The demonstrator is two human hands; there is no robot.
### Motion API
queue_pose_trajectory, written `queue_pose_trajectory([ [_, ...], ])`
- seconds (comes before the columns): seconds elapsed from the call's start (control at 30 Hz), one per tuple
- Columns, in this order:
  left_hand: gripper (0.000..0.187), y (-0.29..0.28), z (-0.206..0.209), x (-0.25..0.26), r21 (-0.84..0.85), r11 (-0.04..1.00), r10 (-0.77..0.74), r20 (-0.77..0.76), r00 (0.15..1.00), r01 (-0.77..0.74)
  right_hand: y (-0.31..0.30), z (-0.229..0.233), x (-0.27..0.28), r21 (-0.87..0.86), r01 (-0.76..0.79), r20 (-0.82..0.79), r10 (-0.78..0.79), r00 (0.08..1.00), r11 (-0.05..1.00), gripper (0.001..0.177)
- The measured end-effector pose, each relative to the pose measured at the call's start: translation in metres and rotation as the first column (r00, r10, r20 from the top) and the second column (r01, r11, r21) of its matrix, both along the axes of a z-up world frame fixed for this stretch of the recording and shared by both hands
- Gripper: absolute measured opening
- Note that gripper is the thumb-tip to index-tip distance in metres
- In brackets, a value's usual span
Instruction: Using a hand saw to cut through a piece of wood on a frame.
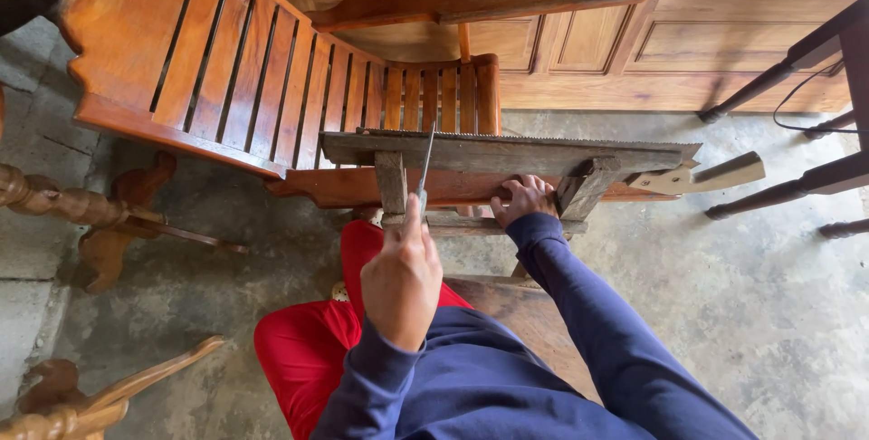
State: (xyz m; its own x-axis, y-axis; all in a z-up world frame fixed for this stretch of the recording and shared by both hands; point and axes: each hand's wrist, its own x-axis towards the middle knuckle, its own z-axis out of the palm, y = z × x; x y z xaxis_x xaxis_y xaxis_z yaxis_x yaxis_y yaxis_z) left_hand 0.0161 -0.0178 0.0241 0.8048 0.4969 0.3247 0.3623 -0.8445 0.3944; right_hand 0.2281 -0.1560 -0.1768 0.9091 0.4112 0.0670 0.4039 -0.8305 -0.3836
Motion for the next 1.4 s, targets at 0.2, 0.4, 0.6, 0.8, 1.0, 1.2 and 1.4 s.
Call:
queue_pose_trajectory([
  [0.2,0.050,0.013,-0.030,0.041,-0.091,0.994,-0.053,0.000,0.999,0.053,0.001,-0.002,0.000,-0.025,-0.024,0.050,0.026,0.998,0.999,0.047],
  [0.4,0.050,0.020,-0.030,0.048,-0.100,0.992,-0.072,0.044,0.996,0.076,0.001,-0.008,-0.001,0.001,-0.015,0.067,0.015,0.998,1.000,0.046],
  [0.6,0.050,-0.003,-0.022,0.016,-0.003,1.000,0.005,0.039,0.999,-0.005,0.000,-0.010,0.000,-0.015,-0.017,0.051,0.018,0.999,1.000,0.045],
  [0.8,0.052,0.016,-0.038,0.068,-0.014,0.999,0.043,-0.071,0.997,-0.044,0.002,-0.004,-0.001,-0.020,0.006,0.015,-0.006,1.000,1.000,0.045],
  [1.0,0.053,0.000,-0.028,0.012,0.008,0.999,-0.032,0.096,0.995,0.032,0.001,-0.009,0.001,-0.006,0.012,0.064,-0.012,0.998,1.000,0.047],
  [1.2,0.053,0.006,-0.031,0.016,-0.105,0.992,-0.065,0.049,0.997,0.070,-0.001,-0.010,0.001,-0.012,0.000,0.061,0.001,0.998,1.000,0.044],
  [1.4,0.052,0.026,-0.039,0.072,-0.023,0.999,-0.041,0.024,0.999,0.041,-0.001,-0.010,0.000,0.012,-0.007,0.113,0.005,0.994,1.000,0.045],
])
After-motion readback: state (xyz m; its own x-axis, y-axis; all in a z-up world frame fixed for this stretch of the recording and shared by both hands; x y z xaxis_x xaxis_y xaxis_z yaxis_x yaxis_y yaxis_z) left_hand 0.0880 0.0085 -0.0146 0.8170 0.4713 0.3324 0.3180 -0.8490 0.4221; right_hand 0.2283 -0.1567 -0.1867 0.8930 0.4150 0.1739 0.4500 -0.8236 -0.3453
